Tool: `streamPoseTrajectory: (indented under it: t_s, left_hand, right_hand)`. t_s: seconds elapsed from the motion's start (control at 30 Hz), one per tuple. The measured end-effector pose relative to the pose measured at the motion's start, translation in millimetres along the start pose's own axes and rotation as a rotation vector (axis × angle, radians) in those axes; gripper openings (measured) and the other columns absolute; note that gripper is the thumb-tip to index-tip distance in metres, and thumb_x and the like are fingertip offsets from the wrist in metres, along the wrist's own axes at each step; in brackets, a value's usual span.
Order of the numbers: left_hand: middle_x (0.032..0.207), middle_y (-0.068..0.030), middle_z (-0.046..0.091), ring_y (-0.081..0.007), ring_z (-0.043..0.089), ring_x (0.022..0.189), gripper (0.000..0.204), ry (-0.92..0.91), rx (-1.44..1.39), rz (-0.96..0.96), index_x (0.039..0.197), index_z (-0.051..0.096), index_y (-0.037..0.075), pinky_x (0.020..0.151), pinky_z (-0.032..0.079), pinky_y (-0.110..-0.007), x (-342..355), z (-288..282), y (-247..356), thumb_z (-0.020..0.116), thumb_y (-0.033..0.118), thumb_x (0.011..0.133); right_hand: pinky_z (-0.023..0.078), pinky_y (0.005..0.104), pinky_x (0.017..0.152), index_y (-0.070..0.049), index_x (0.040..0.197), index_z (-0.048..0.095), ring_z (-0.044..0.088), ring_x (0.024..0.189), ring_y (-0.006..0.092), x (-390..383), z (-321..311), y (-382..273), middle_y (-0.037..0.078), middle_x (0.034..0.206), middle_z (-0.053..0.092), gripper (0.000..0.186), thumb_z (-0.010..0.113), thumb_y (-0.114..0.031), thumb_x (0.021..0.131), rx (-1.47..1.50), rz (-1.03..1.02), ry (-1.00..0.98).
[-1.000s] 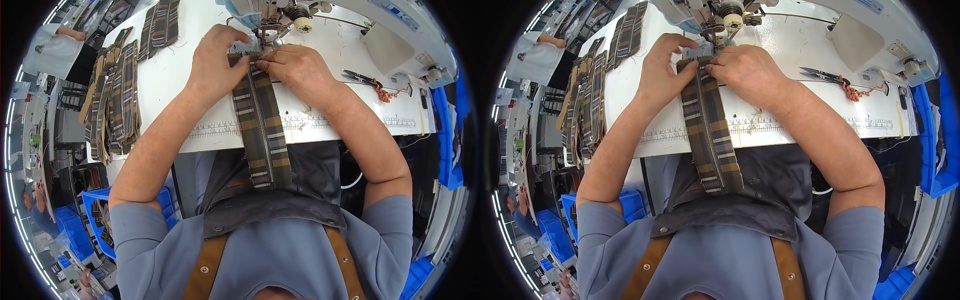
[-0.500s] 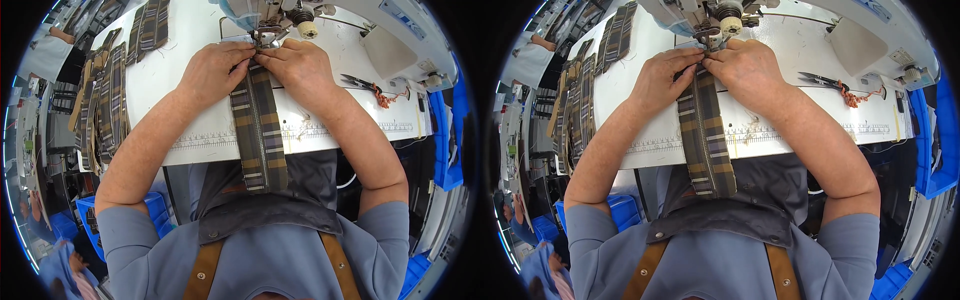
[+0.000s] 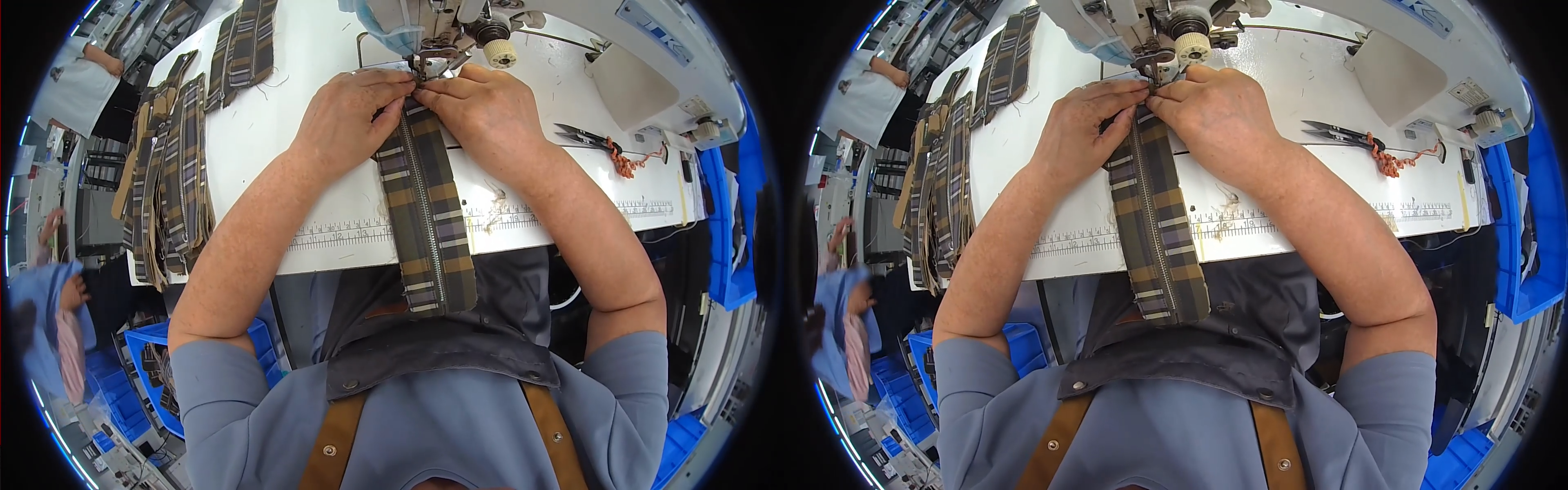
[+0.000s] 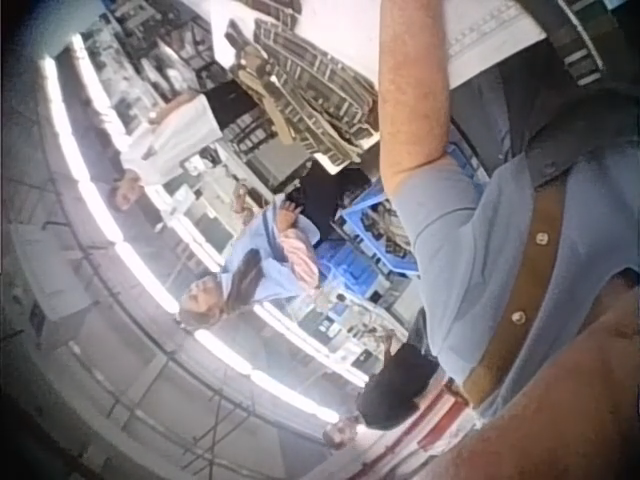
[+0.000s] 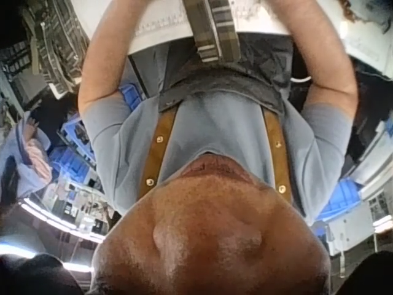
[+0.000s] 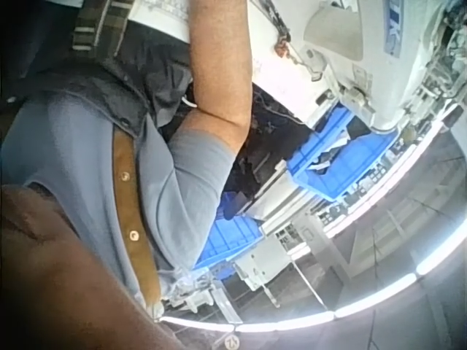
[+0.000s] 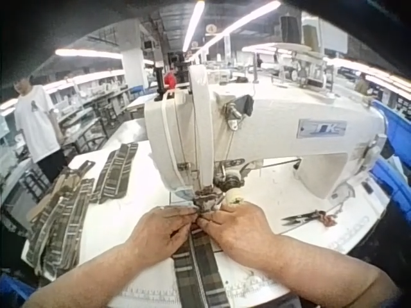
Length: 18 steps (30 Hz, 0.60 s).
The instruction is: Sewing zippers onto plaid fabric strips using an industrial sewing machine.
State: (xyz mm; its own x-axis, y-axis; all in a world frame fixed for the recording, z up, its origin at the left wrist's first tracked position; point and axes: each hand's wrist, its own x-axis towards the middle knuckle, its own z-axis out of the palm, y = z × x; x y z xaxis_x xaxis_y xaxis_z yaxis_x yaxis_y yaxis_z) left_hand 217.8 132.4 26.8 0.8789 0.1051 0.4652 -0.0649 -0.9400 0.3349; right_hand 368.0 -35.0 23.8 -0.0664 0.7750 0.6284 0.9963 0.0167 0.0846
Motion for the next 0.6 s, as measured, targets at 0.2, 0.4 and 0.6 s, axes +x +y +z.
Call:
streamPoseTrajectory:
  t_s: [0.2,0.4,0.6]
  left_hand:
    - [0.129,-0.0070,0.071,-0.0249,0.061,0.128,0.030,-0.026,0.178,0.104,0.120,0.075,0.007,0.103,0.047,-0.040,0,-9,6,0.068,0.017,0.093]
    - [0.132,-0.0083,0.069,-0.0269,0.057,0.134,0.040,-0.062,0.138,0.053,0.123,0.073,0.005,0.108,0.044,-0.042,-11,-3,14,0.072,0.024,0.088]
    - [0.130,-0.0112,0.070,-0.0270,0.061,0.128,0.041,-0.030,0.191,0.096,0.123,0.072,0.003,0.112,0.046,-0.042,-8,-4,12,0.071,0.025,0.089]
  right_hand:
    - [0.057,0.0375,0.073,-0.006,0.099,0.078,0.068,0.087,0.0218,-1,-12,0,0.002,0.092,0.075,0.028,0.073,-0.024,0.079,0.093,0.073,-0.074]
    - [0.057,0.0380,0.076,-0.005,0.099,0.077,0.068,0.091,0.0222,-1,-17,-1,0.003,0.094,0.074,0.031,0.074,-0.030,0.082,0.139,0.068,-0.060]
    - [0.057,0.0377,0.075,-0.005,0.100,0.077,0.068,0.092,0.0218,-1,-14,-2,0.003,0.094,0.073,0.030,0.077,-0.029,0.080,0.146,0.076,-0.052]
